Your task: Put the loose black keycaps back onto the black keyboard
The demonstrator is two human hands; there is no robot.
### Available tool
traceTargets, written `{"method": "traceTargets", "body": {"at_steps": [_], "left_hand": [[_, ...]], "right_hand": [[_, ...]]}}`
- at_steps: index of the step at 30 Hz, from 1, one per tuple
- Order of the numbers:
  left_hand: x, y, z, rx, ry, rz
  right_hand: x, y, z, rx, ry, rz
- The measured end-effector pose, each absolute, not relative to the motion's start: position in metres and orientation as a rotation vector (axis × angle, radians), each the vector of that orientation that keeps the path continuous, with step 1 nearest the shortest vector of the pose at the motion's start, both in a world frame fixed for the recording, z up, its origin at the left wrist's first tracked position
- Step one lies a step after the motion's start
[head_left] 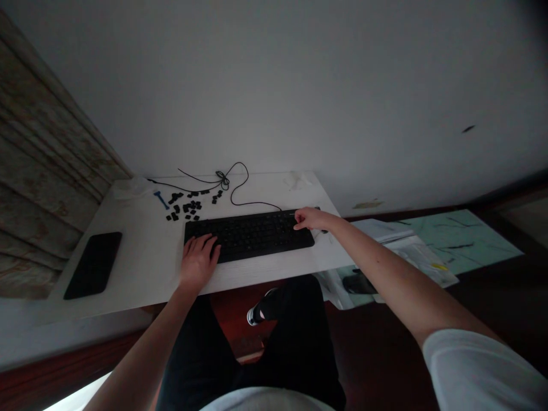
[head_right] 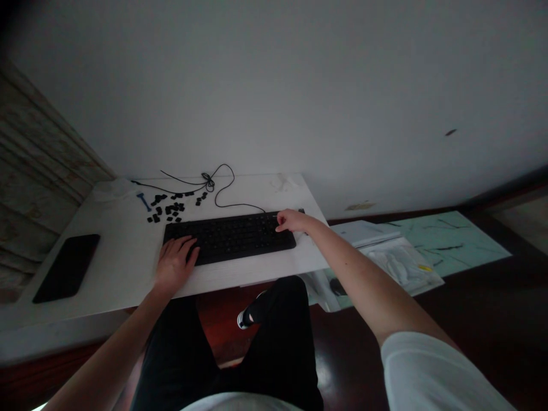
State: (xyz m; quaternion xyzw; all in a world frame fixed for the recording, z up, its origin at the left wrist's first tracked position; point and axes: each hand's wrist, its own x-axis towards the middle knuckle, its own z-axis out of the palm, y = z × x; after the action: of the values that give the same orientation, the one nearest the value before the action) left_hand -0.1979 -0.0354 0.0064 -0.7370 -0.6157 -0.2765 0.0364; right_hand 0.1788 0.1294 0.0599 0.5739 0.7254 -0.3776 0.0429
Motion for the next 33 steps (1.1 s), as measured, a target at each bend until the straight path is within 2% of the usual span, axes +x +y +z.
{"method": "traceTargets", "body": {"at_steps": [8,12,14,16,18,20,27,31,33], "left_hand": [[-0.199,-0.035,0.007,-2.274,-1.889,-0.843],[-0.199,-0.035,0.007,-2.270,-1.861,-0.839],[-0.200,-0.035,0.007,-2.269,-1.841,-0.839],[-0.200,-0.035,0.006,-2.262,-1.831,-0.838],[-0.200,-0.034,0.005,-2.248,-1.832,-0.841],[-0.199,-0.034,0.005,-2.240,-1.837,-0.847],[-0.199,-0.036,0.008,-2.237,-1.881,-0.937],[-0.217,-0.018,0.017,-2.113,-2.001,-1.089],[-0.233,0.002,0.025,-2.045,-2.060,-1.056]], "right_hand": [[0.178,0.123,0.062,1.782,2.301,-1.041],[0.181,0.116,0.064,1.914,2.265,-1.253],[0.185,0.109,0.062,2.160,2.327,-1.289],[0.189,0.100,0.055,2.567,2.407,-1.118],[0.189,0.086,0.044,2.930,2.425,-0.811],[0.186,0.069,0.032,3.080,2.414,-0.605],[0.172,0.031,0.007,3.051,2.452,-0.164],[0.174,0.037,0.008,3.033,2.424,-0.088],[0.176,0.040,0.009,3.047,2.404,-0.082]]}}
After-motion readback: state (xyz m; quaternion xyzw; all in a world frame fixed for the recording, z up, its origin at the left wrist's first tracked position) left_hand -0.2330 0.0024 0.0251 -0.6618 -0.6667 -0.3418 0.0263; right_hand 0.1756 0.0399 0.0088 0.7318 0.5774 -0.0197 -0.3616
